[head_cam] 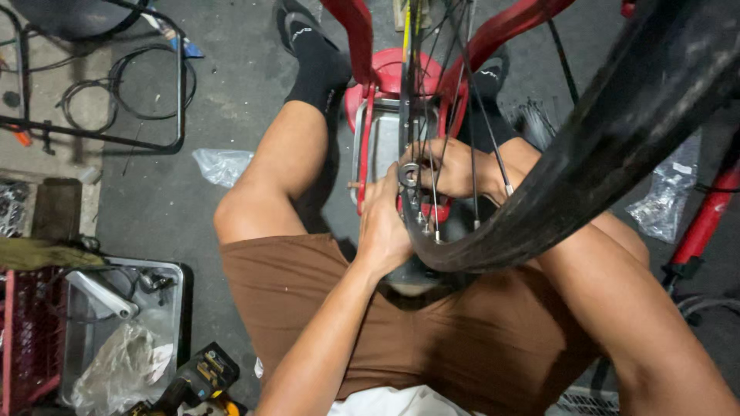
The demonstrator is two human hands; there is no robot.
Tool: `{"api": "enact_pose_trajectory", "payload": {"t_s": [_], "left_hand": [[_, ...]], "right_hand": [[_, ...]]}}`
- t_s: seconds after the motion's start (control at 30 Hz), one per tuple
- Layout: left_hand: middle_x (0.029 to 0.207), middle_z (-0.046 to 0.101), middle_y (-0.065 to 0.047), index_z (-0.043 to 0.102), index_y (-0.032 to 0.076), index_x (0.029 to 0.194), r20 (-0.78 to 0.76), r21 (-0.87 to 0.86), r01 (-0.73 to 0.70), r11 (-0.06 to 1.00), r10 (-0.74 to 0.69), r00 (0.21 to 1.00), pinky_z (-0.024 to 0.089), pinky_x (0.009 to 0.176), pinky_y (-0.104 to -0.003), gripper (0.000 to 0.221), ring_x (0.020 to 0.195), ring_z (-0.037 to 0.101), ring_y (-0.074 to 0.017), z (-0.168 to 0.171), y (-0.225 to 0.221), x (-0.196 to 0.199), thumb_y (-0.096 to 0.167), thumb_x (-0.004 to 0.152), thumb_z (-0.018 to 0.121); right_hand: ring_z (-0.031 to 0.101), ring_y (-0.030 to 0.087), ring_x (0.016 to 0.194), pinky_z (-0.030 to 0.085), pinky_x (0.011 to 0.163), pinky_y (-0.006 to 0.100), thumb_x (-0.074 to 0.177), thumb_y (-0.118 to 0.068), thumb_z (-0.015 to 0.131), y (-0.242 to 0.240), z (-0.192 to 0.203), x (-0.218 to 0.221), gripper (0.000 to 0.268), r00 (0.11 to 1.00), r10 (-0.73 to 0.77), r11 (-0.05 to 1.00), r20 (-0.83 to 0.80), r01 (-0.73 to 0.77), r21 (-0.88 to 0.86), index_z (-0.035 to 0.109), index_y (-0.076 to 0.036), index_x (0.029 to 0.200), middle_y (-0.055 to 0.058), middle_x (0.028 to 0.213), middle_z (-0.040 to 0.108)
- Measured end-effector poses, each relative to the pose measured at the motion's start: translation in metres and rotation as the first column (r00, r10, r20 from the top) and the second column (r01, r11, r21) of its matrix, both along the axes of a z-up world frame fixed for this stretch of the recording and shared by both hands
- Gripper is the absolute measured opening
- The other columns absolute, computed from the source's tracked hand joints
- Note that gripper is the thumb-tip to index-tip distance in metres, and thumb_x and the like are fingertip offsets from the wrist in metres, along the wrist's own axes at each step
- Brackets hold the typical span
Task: The person works on a bicycle wheel mounted on a red truing stand by hand, turning the wheel and reaching between the spokes to touch the hub and rim areas.
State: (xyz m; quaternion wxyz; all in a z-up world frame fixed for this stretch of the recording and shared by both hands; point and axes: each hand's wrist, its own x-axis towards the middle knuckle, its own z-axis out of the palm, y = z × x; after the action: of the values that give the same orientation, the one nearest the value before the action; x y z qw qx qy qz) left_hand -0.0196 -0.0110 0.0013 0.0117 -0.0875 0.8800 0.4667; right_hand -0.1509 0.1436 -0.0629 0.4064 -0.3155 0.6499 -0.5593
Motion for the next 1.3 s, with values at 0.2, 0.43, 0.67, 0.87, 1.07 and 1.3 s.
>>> {"api": "enact_pose_trajectory", "payload": {"t_s": [0.2,0.43,0.67,0.87,1.07,1.3], "left_hand": [[0.122,0.064,-0.024,0.051,-0.005,0.140,-0.139,-0.006,-0.040,0.999,0.039,0.989,0.040,0.101,-0.047,0.073,0.117,0.058,-0.0407,-0.015,0.005,0.012,0.027,0.080,0.078],[0.111,0.070,-0.015,0.061,0.000,0.134,-0.220,-0.170,-0.084,0.982,0.045,0.975,0.042,0.097,-0.044,0.055,0.107,0.061,-0.0341,-0.026,0.014,0.022,0.006,0.080,0.071],[0.119,0.067,-0.026,0.052,-0.006,0.142,-0.185,-0.109,-0.081,0.991,0.060,0.981,0.046,0.095,-0.047,0.075,0.113,0.059,-0.0418,0.009,0.017,0.021,0.013,0.075,0.079],[0.114,0.067,-0.028,0.048,-0.007,0.141,-0.101,-0.011,0.017,1.000,-0.018,0.995,0.049,0.094,-0.048,0.078,0.108,0.063,-0.0440,0.022,0.003,0.018,0.014,0.073,0.078],[0.133,0.074,-0.019,0.064,-0.002,0.137,-0.033,0.263,0.030,0.964,-0.022,0.999,0.052,0.111,-0.034,0.035,0.127,0.071,-0.0250,-0.031,-0.048,-0.005,0.011,0.106,0.058],[0.142,0.060,-0.016,0.045,-0.004,0.148,0.033,0.688,0.076,0.722,-0.135,0.990,0.045,0.110,-0.032,0.055,0.132,0.057,-0.0178,-0.062,-0.060,-0.088,0.012,0.099,0.065]], "right_hand": [[0.071,0.025,0.082,0.056,0.071,0.035,0.086,-0.015,0.075,0.003,0.011,-0.012,0.020,0.758,0.081,0.975,-0.648,0.075,0.210,0.075,-0.007,0.105,0.011,0.088,0.074],[0.069,0.019,0.054,0.055,0.052,0.035,0.092,-0.009,0.069,-0.001,0.026,0.013,0.015,0.924,-0.210,0.861,-0.320,0.330,0.387,0.078,-0.004,0.103,0.011,0.066,0.073],[0.067,0.010,0.086,0.056,0.078,0.028,0.086,-0.009,0.079,0.004,-0.002,0.033,0.032,0.942,-0.315,0.941,0.114,0.295,0.165,0.070,0.002,0.114,0.006,0.094,0.074],[0.069,0.013,0.090,0.057,0.084,0.028,0.087,-0.007,0.081,0.013,-0.019,0.049,0.038,0.846,-0.486,0.872,0.220,0.486,0.057,0.067,0.005,0.120,0.009,0.100,0.072],[0.068,0.014,0.095,0.057,0.087,0.029,0.089,-0.009,0.078,0.038,-0.020,0.055,0.039,0.771,-0.618,0.778,0.155,0.628,-0.023,0.066,0.003,0.123,0.008,0.106,0.071],[0.068,0.015,0.100,0.057,0.090,0.029,0.090,-0.010,0.075,0.042,-0.027,0.068,0.040,0.763,-0.634,0.769,-0.128,0.603,-0.212,0.064,0.001,0.127,0.006,0.113,0.071]]}}
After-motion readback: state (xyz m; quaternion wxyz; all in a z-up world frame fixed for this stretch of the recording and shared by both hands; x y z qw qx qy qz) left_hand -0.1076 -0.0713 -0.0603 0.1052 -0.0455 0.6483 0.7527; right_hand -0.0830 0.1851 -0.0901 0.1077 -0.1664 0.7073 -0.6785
